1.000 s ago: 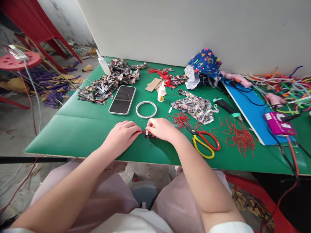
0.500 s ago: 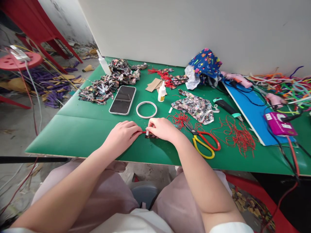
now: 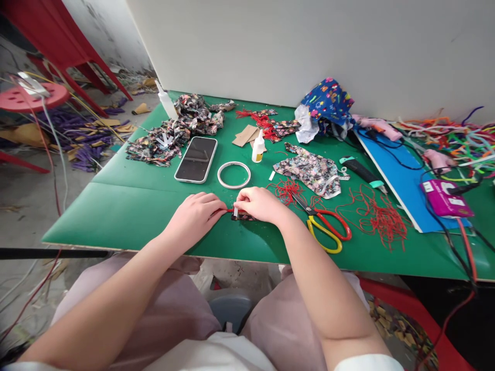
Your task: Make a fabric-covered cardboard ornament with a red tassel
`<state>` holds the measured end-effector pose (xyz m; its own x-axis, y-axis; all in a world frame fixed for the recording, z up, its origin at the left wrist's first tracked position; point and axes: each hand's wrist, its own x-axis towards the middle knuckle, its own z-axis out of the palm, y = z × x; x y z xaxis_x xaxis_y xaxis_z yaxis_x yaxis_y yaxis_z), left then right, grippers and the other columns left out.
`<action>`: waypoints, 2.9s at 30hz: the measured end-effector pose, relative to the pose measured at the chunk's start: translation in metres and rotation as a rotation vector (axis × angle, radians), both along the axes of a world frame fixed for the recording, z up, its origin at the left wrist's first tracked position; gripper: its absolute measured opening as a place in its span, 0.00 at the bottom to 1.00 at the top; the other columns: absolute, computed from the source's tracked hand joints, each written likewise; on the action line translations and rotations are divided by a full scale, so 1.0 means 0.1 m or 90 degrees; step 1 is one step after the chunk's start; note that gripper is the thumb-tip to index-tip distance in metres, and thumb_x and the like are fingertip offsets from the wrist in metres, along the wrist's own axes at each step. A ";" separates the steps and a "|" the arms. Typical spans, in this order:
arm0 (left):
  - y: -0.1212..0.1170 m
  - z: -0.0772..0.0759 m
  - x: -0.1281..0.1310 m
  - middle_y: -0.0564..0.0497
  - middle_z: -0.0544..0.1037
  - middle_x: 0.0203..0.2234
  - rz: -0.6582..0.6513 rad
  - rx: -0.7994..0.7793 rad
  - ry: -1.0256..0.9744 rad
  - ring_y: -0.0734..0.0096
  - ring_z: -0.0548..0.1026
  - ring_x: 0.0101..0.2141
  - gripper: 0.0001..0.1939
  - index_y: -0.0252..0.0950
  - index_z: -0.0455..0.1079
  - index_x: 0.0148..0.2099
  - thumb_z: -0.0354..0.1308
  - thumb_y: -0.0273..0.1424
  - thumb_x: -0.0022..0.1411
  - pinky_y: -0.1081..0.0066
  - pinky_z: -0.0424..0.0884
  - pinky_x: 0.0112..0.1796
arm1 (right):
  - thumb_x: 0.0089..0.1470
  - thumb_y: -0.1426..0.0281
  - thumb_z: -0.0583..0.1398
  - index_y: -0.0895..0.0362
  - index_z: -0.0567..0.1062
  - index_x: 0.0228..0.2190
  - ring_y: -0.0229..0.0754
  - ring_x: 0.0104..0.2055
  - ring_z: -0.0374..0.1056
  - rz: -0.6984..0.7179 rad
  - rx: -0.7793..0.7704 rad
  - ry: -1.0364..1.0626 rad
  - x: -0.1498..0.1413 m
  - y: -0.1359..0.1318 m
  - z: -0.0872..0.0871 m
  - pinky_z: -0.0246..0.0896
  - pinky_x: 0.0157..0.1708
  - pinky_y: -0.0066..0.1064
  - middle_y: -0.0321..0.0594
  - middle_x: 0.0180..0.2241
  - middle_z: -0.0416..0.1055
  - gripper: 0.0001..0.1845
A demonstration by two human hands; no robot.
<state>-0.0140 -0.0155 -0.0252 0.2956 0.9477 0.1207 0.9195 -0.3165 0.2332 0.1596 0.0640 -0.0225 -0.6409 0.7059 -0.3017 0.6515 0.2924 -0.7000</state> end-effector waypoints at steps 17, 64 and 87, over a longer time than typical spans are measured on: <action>-0.02 0.01 -0.01 0.49 0.72 0.28 0.003 0.024 0.036 0.66 0.67 0.33 0.12 0.37 0.71 0.35 0.47 0.34 0.63 0.66 0.59 0.34 | 0.50 0.63 0.55 0.55 0.71 0.24 0.33 0.23 0.65 -0.004 0.086 -0.016 -0.03 -0.05 0.03 0.50 0.23 0.24 0.33 0.21 0.72 0.10; -0.13 0.16 0.17 0.47 0.72 0.29 -0.085 -0.027 0.072 0.64 0.69 0.33 0.20 0.36 0.70 0.45 0.47 0.43 0.59 0.66 0.65 0.34 | 0.48 0.65 0.58 0.53 0.66 0.30 0.32 0.20 0.62 -0.030 0.141 -0.035 -0.02 -0.09 0.06 0.48 0.22 0.22 0.28 0.17 0.66 0.07; -0.08 0.13 0.16 0.48 0.74 0.43 -0.110 -0.020 -0.019 0.57 0.64 0.46 0.17 0.35 0.69 0.43 0.50 0.41 0.58 0.59 0.62 0.46 | 0.55 0.70 0.48 0.46 0.72 0.42 0.42 0.38 0.70 0.051 0.306 -0.192 0.10 -0.30 0.17 0.57 0.32 0.29 0.35 0.38 0.75 0.18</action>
<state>0.0023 -0.0233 -0.0124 0.4508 0.8867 0.1026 0.8449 -0.4609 0.2715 0.1696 0.0338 -0.0059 -0.6333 0.7618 -0.1364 0.7645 0.5884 -0.2632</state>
